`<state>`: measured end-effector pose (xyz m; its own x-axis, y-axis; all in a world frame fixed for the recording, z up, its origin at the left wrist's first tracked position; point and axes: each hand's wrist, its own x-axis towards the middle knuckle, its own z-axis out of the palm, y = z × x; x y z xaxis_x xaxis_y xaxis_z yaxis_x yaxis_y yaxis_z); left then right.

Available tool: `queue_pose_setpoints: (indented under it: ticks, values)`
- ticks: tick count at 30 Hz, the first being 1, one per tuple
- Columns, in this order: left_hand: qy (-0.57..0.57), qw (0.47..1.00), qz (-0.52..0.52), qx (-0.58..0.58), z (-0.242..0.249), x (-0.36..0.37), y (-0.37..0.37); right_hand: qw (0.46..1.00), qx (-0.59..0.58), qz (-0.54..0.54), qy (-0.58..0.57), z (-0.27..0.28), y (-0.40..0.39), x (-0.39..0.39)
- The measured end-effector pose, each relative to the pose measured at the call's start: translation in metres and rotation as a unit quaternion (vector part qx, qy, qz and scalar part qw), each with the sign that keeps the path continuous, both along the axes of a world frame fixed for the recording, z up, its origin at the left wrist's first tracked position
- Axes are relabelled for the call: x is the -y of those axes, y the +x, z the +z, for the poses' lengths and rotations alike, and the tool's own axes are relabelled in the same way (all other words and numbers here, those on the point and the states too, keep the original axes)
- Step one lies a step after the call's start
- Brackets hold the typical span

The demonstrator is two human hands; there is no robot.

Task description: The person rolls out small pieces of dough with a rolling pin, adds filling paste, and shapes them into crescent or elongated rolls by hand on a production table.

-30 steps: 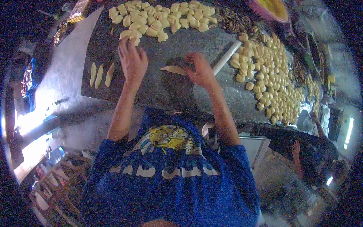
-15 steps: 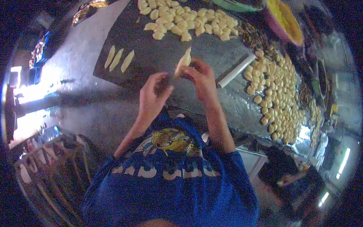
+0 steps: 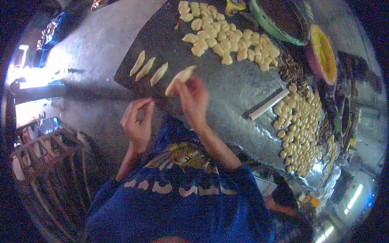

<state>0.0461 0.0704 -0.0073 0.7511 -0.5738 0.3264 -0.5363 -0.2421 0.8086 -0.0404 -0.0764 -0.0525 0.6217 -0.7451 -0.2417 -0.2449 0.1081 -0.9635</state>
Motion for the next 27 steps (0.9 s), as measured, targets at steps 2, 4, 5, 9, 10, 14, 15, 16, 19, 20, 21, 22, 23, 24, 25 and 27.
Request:
queue_pose_setpoints:
  ticks: [2,4,5,9,10,14,15,16,19,20,21,22,23,24,25,27]
  values:
    - [0.039,0.999,0.022,0.0,-0.011,-0.015,0.016,0.983,-0.152,0.069,-0.077,-0.025,0.002,-0.004]
    - [0.046,0.997,0.018,0.064,-0.023,-0.021,0.033,0.966,-0.172,0.06,-0.185,-0.025,-0.002,-0.004]
    - [0.05,0.998,0.017,0.046,-0.028,-0.018,0.036,0.965,-0.15,0.036,-0.213,-0.023,0.0,0.007]
    - [0.046,0.999,-0.008,0.004,-0.034,-0.002,0.04,0.885,-0.134,0.01,-0.446,-0.032,0.033,0.095]
    - [0.041,0.999,-0.017,0.004,-0.034,0.002,0.043,0.835,-0.163,0.03,-0.525,-0.029,0.051,0.113]
    - [0.015,1.0,0.001,-0.012,-0.032,0.003,0.062,0.697,-0.269,0.155,-0.646,-0.038,0.092,0.158]
    - [0.018,1.0,0.013,-0.015,-0.033,-0.001,0.068,0.691,-0.272,0.179,-0.645,-0.037,0.095,0.164]
    - [0.02,0.999,0.028,-0.018,-0.033,-0.003,0.072,0.685,-0.273,0.203,-0.644,-0.035,0.098,0.171]
    - [0.021,0.999,0.046,-0.018,-0.03,-0.008,0.076,0.747,-0.19,0.219,-0.598,-0.023,0.096,0.175]
    - [0.015,0.998,0.041,-0.053,-0.029,-0.006,0.075,0.798,-0.132,0.205,-0.551,-0.017,0.093,0.172]
    - [0.008,0.995,0.037,-0.088,-0.028,-0.002,0.071,0.842,-0.072,0.189,-0.499,-0.008,0.088,0.167]
    - [0.002,0.992,0.032,-0.124,-0.026,0.002,0.065,0.854,-0.047,0.178,-0.487,0.004,0.081,0.157]
    - [-0.008,0.991,0.006,-0.133,-0.027,0.007,0.058,0.864,-0.02,0.167,-0.474,0.018,0.072,0.143]
    - [-0.019,0.99,-0.019,-0.142,-0.03,0.015,0.051,0.873,0.007,0.155,-0.462,0.031,0.063,0.129]
    - [-0.029,0.987,-0.043,-0.149,-0.03,0.024,0.044,0.866,0.035,0.145,-0.478,0.041,0.052,0.117]
    - [-0.057,0.987,-0.091,-0.119,-0.022,0.049,0.02,0.85,0.088,0.123,-0.505,0.056,0.025,0.089]
